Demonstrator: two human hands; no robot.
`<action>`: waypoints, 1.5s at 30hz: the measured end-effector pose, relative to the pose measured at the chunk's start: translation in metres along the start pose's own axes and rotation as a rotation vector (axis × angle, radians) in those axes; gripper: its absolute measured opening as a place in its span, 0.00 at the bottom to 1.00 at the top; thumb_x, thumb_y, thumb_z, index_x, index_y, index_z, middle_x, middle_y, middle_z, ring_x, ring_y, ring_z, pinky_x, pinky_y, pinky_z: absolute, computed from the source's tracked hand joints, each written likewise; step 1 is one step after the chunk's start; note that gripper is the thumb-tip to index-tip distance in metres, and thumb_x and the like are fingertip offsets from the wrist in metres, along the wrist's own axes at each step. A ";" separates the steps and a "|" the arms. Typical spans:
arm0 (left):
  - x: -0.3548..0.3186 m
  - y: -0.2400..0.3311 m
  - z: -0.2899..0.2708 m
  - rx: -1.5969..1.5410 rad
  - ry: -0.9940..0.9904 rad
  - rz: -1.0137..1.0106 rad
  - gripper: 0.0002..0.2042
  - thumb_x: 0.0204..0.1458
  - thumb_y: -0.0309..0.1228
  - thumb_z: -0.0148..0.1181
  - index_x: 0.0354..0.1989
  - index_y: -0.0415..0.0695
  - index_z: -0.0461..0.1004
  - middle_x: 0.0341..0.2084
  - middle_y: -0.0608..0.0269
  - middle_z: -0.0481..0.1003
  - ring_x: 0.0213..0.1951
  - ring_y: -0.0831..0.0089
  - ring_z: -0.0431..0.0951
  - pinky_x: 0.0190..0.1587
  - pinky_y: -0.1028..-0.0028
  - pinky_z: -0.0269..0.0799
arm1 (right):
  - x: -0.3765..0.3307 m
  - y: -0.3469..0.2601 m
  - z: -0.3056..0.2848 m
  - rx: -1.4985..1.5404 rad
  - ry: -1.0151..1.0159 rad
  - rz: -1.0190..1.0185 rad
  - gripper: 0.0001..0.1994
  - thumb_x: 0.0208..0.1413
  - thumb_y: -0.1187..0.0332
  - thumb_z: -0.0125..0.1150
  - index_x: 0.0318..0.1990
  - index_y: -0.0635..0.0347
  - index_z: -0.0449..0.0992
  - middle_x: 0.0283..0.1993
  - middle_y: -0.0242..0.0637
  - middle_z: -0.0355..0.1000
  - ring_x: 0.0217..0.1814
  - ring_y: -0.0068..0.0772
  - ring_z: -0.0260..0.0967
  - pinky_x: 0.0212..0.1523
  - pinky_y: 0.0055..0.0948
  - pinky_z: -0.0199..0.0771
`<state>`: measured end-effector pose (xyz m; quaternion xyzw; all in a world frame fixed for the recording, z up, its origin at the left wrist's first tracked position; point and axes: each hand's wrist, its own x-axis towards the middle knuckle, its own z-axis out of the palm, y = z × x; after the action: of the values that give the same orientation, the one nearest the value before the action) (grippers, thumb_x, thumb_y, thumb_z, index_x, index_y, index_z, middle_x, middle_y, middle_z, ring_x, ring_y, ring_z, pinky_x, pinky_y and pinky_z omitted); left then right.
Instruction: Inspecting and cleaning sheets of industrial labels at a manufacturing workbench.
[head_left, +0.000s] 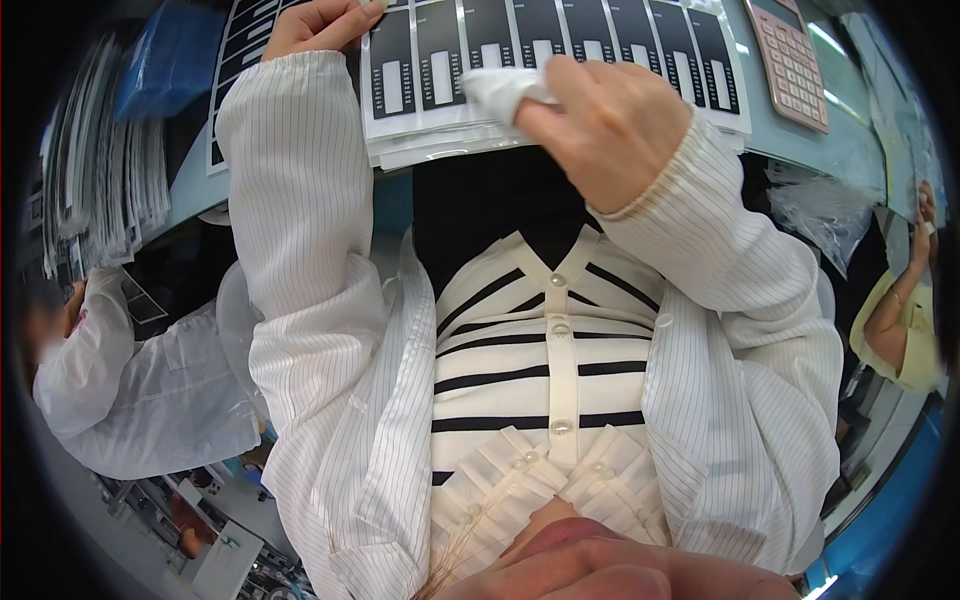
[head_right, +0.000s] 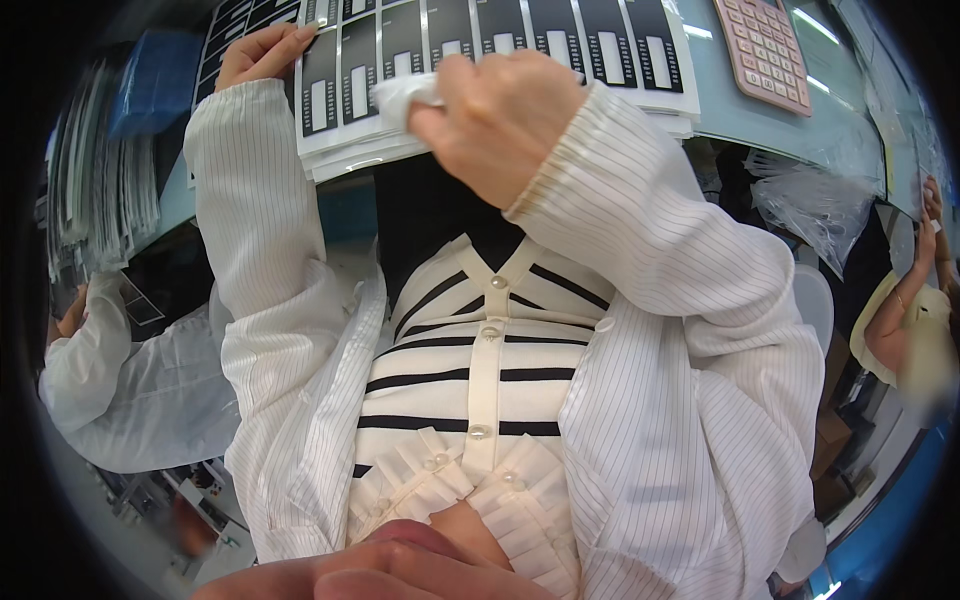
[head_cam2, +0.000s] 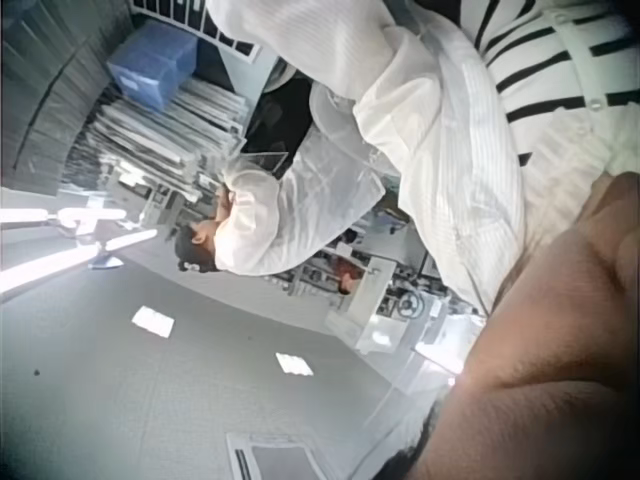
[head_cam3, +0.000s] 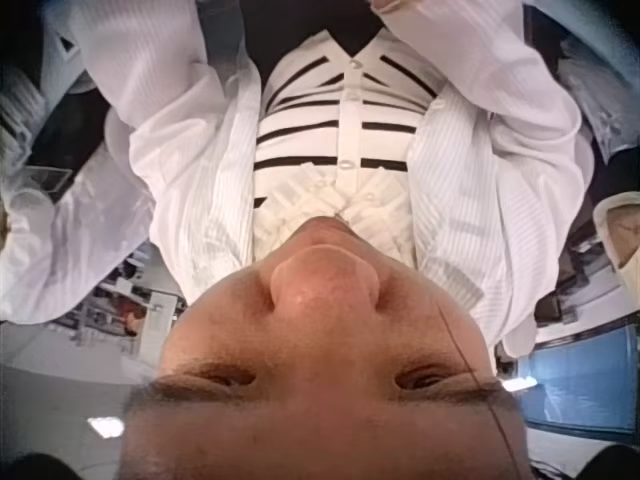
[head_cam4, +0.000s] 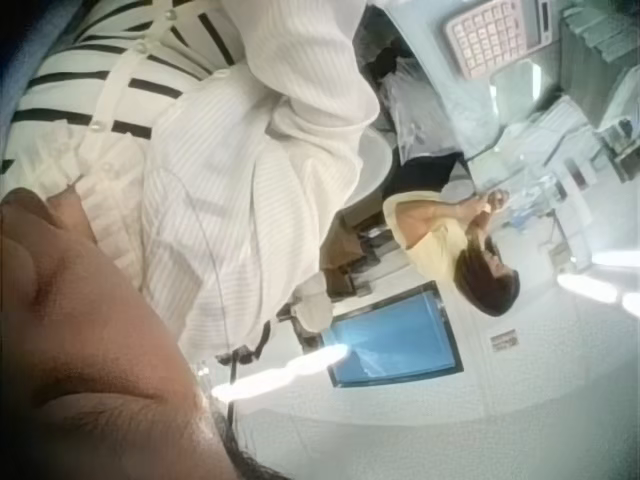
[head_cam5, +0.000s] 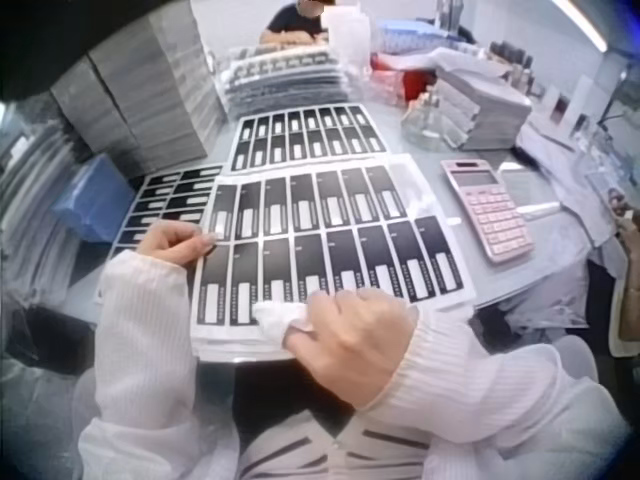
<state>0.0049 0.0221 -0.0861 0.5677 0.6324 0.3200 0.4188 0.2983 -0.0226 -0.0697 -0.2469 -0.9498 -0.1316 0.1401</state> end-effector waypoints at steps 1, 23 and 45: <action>-0.001 0.000 0.002 -0.007 0.025 -0.004 0.14 0.51 0.43 0.63 0.37 0.46 0.79 0.30 0.62 0.79 0.30 0.76 0.81 0.30 0.78 0.74 | 0.005 -0.004 0.002 -0.008 0.010 -0.027 0.07 0.51 0.68 0.61 0.36 0.59 0.78 0.23 0.35 0.68 0.23 0.23 0.71 0.23 0.20 0.70; -0.005 -0.001 0.000 -0.038 0.007 0.018 0.13 0.51 0.42 0.62 0.34 0.45 0.79 0.27 0.64 0.79 0.29 0.79 0.80 0.29 0.78 0.72 | 0.003 -0.007 -0.004 0.105 0.020 0.004 0.05 0.49 0.72 0.60 0.34 0.60 0.76 0.23 0.37 0.70 0.21 0.28 0.71 0.20 0.22 0.70; -0.005 0.016 0.006 0.027 -0.100 0.032 0.15 0.57 0.39 0.56 0.20 0.45 0.70 0.14 0.77 0.63 0.18 0.87 0.57 0.21 0.81 0.53 | 0.023 -0.006 -0.016 0.111 -0.144 -0.054 0.06 0.51 0.69 0.56 0.31 0.62 0.76 0.21 0.36 0.65 0.20 0.28 0.67 0.20 0.26 0.66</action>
<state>0.0176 0.0197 -0.0737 0.5984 0.6059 0.2895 0.4369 0.2793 -0.0226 -0.0486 -0.2217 -0.9696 -0.0644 0.0814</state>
